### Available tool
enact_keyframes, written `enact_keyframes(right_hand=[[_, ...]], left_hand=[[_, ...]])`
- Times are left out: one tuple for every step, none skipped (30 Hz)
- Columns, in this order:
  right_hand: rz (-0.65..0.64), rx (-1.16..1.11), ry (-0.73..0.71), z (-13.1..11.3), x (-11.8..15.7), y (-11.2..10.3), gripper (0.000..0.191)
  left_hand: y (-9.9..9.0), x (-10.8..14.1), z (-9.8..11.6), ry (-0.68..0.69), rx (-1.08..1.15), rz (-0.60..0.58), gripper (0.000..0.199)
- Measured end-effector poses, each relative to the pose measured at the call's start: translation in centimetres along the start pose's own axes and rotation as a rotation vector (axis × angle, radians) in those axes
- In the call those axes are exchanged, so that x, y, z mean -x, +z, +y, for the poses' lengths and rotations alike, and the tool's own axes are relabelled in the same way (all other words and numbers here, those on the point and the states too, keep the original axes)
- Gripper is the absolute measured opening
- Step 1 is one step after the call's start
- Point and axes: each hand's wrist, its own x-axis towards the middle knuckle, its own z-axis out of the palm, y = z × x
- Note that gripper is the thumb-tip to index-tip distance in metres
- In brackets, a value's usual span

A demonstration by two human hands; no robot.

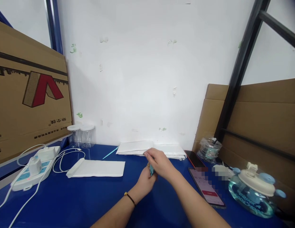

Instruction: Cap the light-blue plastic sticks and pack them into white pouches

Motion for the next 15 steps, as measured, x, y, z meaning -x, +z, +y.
enact_keyframes(right_hand=[[-0.014,-0.012,0.034,0.2,0.5,0.4,0.034],[-0.019,-0.041,0.069,0.5,1.0,0.8,0.036],[-0.021,-0.079,0.099,0.8,1.4,1.0,0.039],[-0.019,-0.121,0.116,1.0,1.8,1.1,0.04],[-0.019,-0.164,0.119,1.3,2.1,1.1,0.04],[-0.018,-0.21,0.118,1.5,2.4,0.9,0.037],[-0.007,-0.272,0.122,1.7,2.7,0.6,0.035],[0.013,-0.358,0.133,1.8,2.9,0.2,0.037],[0.037,-0.47,0.15,1.9,3.3,-0.1,0.047],[0.053,-0.603,0.175,1.9,3.7,-0.4,0.061],[0.044,-0.75,0.193,1.8,4.3,-0.5,0.074],[0.017,-0.881,0.202,1.6,5.0,-0.3,0.082],[-0.067,-0.995,0.219,1.3,5.7,0.0,0.087],[-0.16,-1.09,0.224,0.9,6.5,0.4,0.089],[-0.27,-1.163,0.225,0.5,7.2,1.0,0.085]], left_hand=[[0.2,0.4,-0.3,-0.026,0.026,-0.021,0.002],[0.3,0.7,-0.6,-0.048,0.053,-0.048,0.002],[0.4,0.9,-0.9,-0.07,0.081,-0.077,0.003],[0.4,1.0,-1.0,-0.094,0.109,-0.101,0.007],[0.5,1.0,-1.1,-0.121,0.139,-0.116,0.013],[0.5,1.0,-1.0,-0.152,0.175,-0.125,0.019],[0.4,1.0,-0.8,-0.194,0.225,-0.126,0.025],[0.3,1.1,-0.4,-0.244,0.295,-0.132,0.03],[0.2,1.3,0.1,-0.3,0.391,-0.153,0.034],[0.0,1.6,0.6,-0.358,0.506,-0.21,0.036],[-0.1,2.1,1.2,-0.411,0.621,-0.301,0.038],[-0.1,2.7,1.7,-0.449,0.726,-0.416,0.039],[0.0,3.3,2.1,-0.475,0.789,-0.573,0.041],[0.2,3.9,2.4,-0.459,0.789,-0.678,0.042],[0.5,4.4,2.6,-0.403,0.741,-0.696,0.042]])
